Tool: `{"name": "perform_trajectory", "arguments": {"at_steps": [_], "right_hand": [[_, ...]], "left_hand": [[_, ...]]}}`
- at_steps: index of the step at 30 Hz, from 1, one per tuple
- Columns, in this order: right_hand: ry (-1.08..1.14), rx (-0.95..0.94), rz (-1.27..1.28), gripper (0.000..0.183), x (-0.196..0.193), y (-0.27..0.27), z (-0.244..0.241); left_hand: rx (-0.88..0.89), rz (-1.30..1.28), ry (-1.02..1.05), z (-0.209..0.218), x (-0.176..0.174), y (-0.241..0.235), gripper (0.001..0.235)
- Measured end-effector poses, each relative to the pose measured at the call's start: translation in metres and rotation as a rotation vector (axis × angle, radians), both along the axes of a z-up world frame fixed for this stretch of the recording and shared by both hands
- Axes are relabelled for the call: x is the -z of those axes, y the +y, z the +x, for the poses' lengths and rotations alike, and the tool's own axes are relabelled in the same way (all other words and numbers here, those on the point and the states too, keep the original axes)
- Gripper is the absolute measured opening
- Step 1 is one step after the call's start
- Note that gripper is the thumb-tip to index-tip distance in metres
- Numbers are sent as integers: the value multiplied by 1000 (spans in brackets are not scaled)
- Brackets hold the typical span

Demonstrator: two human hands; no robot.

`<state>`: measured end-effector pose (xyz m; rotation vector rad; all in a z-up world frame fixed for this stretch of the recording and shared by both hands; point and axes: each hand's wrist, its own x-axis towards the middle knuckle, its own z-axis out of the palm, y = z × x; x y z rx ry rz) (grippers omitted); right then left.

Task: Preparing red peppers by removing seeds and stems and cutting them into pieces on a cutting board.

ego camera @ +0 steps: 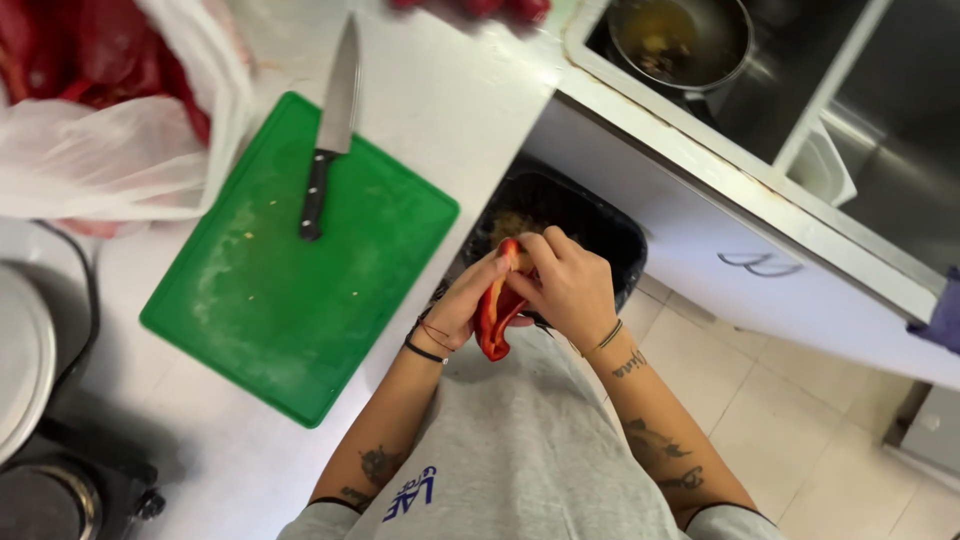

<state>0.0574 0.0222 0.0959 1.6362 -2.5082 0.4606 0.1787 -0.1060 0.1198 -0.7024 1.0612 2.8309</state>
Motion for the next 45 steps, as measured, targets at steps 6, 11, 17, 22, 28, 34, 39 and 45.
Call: {"name": "perform_trajectory", "arguments": {"at_steps": [6, 11, 17, 22, 28, 34, 39, 45], "right_hand": [[18, 36, 3, 20, 22, 33, -13], [-41, -47, -19, 19, 14, 46, -27], [-142, -150, -18, 9, -19, 43, -34], [-189, -150, -3, 14, -27, 41, -34], [98, -19, -57, 15, -18, 36, -17], [90, 113, -176, 19, -17, 27, -3], [84, 137, -249, 16, 6, 25, -4], [-447, 94, -450, 11, -14, 27, -20]], "left_hand": [[74, -360, 36, -28, 76, 19, 42], [96, -481, 14, -28, 4, 30, 34], [237, -726, -30, -28, -25, 27, 31], [243, -970, -14, -25, -8, 24, 29], [130, -1105, 35, -29, -5, 28, 30], [64, -1190, 13, -34, -10, 29, 33], [-53, -800, -73, -37, -12, 38, 31], [-184, -210, -122, -39, 24, 27, 38]]}}
